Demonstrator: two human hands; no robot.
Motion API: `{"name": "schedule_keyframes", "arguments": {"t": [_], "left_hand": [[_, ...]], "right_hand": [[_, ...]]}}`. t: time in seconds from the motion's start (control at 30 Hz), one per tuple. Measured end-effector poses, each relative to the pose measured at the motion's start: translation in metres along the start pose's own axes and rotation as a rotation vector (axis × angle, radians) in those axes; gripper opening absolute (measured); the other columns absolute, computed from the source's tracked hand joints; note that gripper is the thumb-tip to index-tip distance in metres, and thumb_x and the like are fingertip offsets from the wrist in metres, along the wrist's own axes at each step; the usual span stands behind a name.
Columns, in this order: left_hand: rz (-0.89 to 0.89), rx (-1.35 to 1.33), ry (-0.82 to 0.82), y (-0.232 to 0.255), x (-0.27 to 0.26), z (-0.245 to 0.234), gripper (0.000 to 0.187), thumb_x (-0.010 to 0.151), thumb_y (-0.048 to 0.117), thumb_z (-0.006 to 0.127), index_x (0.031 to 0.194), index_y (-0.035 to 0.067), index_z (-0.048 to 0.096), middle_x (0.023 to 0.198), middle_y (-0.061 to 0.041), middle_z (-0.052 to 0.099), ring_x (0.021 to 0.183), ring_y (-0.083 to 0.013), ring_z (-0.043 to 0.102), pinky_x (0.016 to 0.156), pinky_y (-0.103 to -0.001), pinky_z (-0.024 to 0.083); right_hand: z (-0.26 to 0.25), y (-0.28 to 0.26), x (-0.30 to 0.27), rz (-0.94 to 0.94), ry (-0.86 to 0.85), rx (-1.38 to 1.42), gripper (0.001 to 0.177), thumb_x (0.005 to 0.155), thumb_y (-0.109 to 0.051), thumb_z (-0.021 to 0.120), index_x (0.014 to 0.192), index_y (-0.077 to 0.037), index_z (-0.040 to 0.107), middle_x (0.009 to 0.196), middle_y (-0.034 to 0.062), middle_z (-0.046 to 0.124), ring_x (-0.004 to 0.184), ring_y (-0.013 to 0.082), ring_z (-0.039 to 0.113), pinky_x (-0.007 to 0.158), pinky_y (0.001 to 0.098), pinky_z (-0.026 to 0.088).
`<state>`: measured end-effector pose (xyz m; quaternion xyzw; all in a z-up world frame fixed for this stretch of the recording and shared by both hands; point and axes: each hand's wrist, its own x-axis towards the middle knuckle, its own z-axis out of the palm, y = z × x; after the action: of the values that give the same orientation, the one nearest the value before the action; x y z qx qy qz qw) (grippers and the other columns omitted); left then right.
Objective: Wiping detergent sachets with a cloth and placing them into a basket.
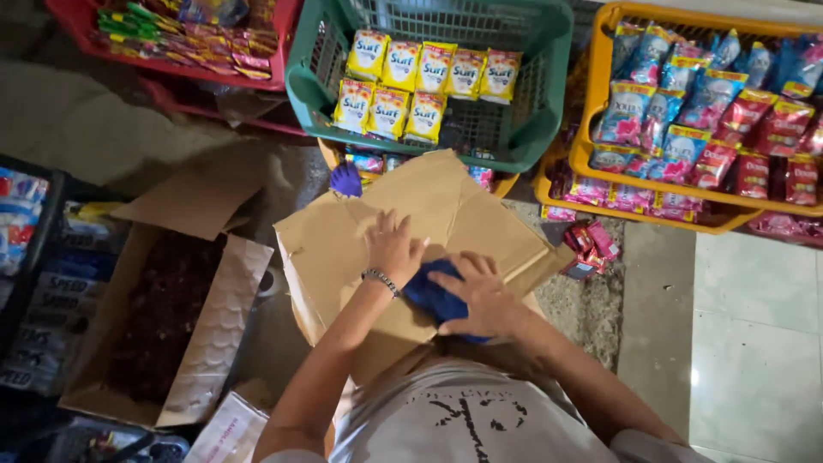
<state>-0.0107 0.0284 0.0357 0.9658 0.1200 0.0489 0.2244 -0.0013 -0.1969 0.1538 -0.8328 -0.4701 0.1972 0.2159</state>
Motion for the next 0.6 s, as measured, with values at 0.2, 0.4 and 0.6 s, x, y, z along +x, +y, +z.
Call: {"name": "schedule_keyframes", "arguments": {"t": [0.2, 0.4, 0.6], "left_hand": [[0.098, 0.009, -0.102, 0.008, -0.016, 0.009, 0.057, 0.090, 0.043, 0.067, 0.131, 0.003, 0.062, 0.146, -0.021, 0.049, 0.142, -0.0408, 0.039, 0.111, -0.068, 0.029], [0.174, -0.053, 0.054, 0.001, -0.019, 0.022, 0.053, 0.094, 0.040, 0.066, 0.131, 0.002, 0.060, 0.139, -0.021, 0.053, 0.136, -0.0402, 0.044, 0.113, -0.069, 0.028], [0.178, -0.444, -0.027, 0.005, -0.024, -0.009, 0.059, 0.105, 0.046, 0.053, 0.144, 0.002, 0.052, 0.147, -0.022, 0.052, 0.141, -0.0409, 0.045, 0.122, -0.053, 0.035]], "right_hand": [[0.037, 0.030, -0.008, 0.037, 0.135, 0.011, 0.085, 0.065, -0.049, 0.088, 0.140, -0.021, 0.058, 0.146, 0.0179, 0.049, 0.130, 0.0435, 0.047, 0.105, 0.0585, 0.038], [0.042, 0.028, -0.004, 0.141, 0.189, 0.022, 0.073, 0.071, -0.031, 0.084, 0.140, -0.023, 0.059, 0.141, 0.0141, 0.057, 0.122, 0.0405, 0.055, 0.107, 0.0502, 0.044], [0.029, 0.009, 0.008, 0.141, 0.434, 0.227, 0.095, 0.074, -0.036, 0.086, 0.148, 0.004, 0.042, 0.143, 0.0245, 0.050, 0.130, 0.0446, 0.048, 0.110, 0.0529, 0.039]]}}
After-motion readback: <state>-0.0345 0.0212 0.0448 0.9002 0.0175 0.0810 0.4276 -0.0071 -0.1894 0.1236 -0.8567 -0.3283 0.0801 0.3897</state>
